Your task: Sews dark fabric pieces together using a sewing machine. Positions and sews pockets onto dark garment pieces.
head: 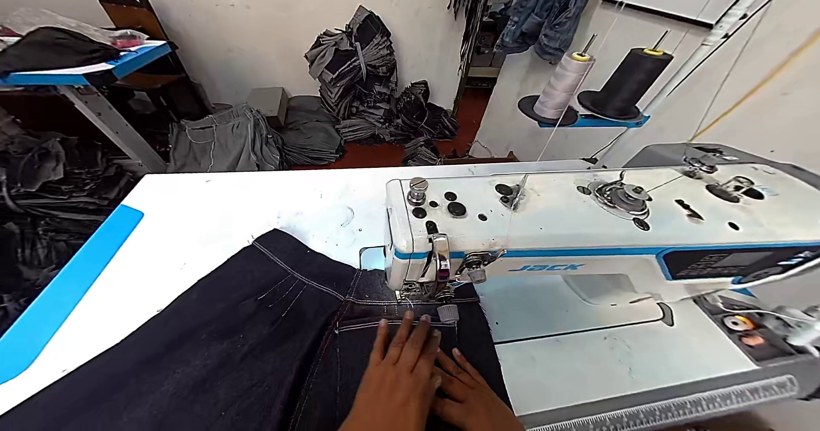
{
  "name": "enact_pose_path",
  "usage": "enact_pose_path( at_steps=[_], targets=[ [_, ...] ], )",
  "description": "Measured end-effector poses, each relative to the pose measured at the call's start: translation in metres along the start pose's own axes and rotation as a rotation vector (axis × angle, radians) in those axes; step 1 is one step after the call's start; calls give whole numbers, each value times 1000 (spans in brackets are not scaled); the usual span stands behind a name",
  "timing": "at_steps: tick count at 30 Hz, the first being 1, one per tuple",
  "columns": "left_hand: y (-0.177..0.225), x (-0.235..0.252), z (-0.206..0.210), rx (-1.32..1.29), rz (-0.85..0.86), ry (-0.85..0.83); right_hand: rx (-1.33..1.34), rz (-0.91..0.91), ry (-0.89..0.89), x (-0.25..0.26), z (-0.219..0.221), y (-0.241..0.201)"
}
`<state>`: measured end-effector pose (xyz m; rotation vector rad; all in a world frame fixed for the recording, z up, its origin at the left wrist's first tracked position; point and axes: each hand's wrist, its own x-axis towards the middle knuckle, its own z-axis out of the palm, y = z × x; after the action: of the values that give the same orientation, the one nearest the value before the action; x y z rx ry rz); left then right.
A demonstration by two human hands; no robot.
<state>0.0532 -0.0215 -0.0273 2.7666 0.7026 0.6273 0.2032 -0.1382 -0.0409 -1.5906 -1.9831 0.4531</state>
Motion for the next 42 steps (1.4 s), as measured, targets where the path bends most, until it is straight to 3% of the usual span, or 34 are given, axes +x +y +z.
enact_pose_path(
  at_steps=[4,15,20,25,30,33,42],
  targets=[
    [-12,-2,16,-5,-5,-247,-28,8,29,-4,4,3],
    [-13,-2,8,7,62,-330,-213,63,157,-10,15,2],
    [-8,7,-1,38,14,-500,50,189,200,-6,1,7],
    [-12,1,1,90,-31,-425,-198,293,242,14,7,16],
    [-40,2,-12,112,-168,-426,-36,301,66,61,-2,17],
    [-48,9,-24,92,-236,-541,-23,340,-20,78,-4,14],
    [-53,16,-32,37,-233,-654,-92,252,163,75,12,17]
  ],
)
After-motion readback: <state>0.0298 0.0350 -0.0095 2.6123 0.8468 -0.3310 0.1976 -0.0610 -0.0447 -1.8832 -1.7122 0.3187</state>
